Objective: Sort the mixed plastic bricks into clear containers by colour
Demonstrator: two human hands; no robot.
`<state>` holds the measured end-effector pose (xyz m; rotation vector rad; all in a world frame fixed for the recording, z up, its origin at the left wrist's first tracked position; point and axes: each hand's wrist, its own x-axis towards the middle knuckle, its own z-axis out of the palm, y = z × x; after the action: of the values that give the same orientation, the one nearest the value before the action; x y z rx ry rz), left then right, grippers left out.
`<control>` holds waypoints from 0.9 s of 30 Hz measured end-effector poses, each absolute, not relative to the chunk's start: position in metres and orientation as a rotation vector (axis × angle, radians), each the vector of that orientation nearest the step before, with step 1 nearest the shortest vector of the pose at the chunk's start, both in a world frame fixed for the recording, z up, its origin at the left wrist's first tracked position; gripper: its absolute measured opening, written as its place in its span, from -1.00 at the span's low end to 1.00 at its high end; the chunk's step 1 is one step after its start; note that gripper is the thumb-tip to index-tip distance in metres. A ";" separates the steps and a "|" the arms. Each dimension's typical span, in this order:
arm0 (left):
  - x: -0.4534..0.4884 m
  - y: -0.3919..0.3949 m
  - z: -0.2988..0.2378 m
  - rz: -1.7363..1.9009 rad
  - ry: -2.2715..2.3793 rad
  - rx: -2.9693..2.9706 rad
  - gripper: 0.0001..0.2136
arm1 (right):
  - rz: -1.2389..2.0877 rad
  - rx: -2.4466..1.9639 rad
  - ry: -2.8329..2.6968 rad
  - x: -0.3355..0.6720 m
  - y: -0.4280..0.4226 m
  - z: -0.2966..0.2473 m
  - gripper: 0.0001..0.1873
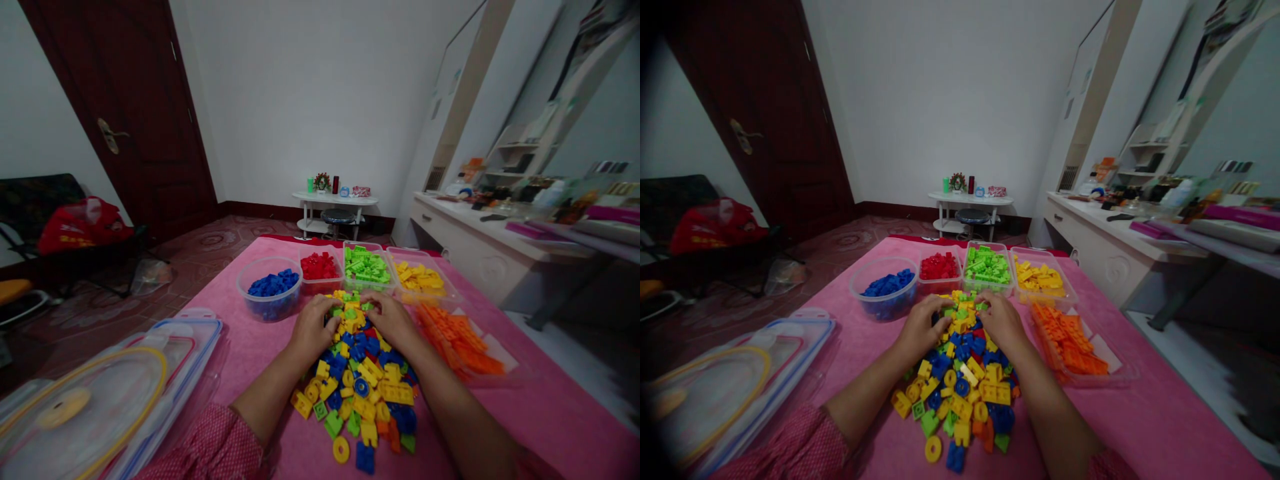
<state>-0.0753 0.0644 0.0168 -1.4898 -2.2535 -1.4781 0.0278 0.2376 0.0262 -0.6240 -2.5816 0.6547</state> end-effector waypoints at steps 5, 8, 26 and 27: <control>-0.074 0.066 0.023 -1.848 -2.186 -1.346 -0.77 | 0.809 -0.638 -2.339 0.029 0.225 0.042 -0.67; -0.079 0.071 0.021 -2.434 -2.152 -1.034 -0.76 | 1.278 -0.615 -2.074 0.027 0.219 0.050 -0.66; -0.084 0.067 0.022 -2.195 -2.213 -0.910 -0.64 | 0.373 -0.338 -2.677 0.024 0.186 0.047 -0.68; -0.084 0.067 0.021 -2.171 -2.224 -0.917 -0.65 | 0.331 -0.354 -2.703 0.024 0.186 0.047 -0.66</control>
<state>-0.0840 0.0675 0.0213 -0.9171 -2.2239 -2.1707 0.0243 0.1856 0.0472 -0.3543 -2.7032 0.3313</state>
